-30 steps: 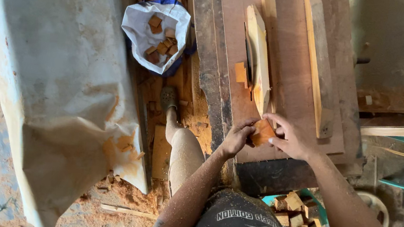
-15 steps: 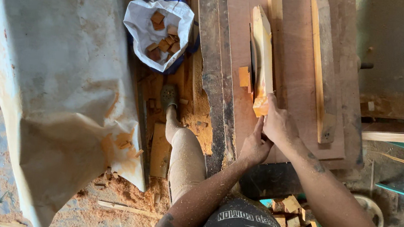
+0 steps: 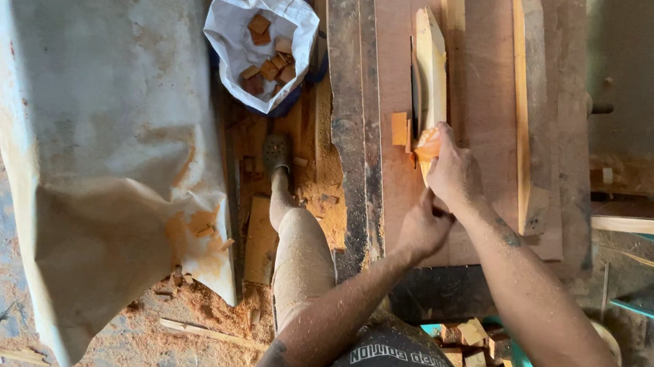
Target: The person uses a table saw to cut small rectangular blocks of wood from a larger plank. They feed the wood into the saw blade, cut off a piece, and then place the finished block into a white bag. The process is repeated multiple times throughout the clip.
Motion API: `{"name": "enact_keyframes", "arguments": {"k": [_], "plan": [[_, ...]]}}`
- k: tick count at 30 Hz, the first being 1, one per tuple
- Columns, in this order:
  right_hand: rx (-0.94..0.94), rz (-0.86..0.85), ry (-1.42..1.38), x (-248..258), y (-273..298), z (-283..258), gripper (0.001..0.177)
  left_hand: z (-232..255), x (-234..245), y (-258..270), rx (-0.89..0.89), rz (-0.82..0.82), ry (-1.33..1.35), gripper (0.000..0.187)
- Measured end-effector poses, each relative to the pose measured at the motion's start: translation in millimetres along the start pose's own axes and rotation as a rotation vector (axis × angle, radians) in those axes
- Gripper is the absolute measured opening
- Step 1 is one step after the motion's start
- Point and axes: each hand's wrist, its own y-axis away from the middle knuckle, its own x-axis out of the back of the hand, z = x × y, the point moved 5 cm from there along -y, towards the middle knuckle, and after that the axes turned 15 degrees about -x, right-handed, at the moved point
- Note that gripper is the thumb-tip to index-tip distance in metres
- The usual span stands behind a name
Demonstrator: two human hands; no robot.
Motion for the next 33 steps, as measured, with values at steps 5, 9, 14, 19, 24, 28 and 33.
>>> {"name": "enact_keyframes", "arguments": {"k": [5, 9, 14, 19, 24, 28, 33], "plan": [[-0.03, -0.006, -0.03, -1.6, -15.1, -3.5, 0.068, 13.1, -33.9, 64.6, -0.053, -0.412, -0.049, 0.053], [0.011, 0.04, -0.032, 6.3, -39.7, -13.9, 0.065, 14.5, -47.8, 99.2, -0.241, -0.622, -0.102, 0.05], [0.021, 0.04, -0.07, 10.2, -24.3, -8.4, 0.061, -6.6, -33.6, 105.0, -0.2, -0.574, -0.057, 0.045], [-0.141, -0.185, 0.027, -4.2, 98.7, 41.7, 0.076, -37.5, 20.7, 103.2, -0.088, -0.29, -0.033, 0.038], [-0.268, -0.327, -0.381, 6.8, 189.5, 79.7, 0.071, -53.3, 40.4, 108.3, 0.002, -0.001, -0.01, 0.035], [0.109, -0.22, -0.742, 19.0, 211.7, 57.1, 0.073, -62.9, 17.6, 118.4, 0.083, 0.021, 0.501, 0.038], [-0.287, -0.348, -0.715, -0.8, 216.6, 72.4, 0.087, -80.2, 94.0, 64.2, 0.018, 0.364, 0.526, 0.033]]}}
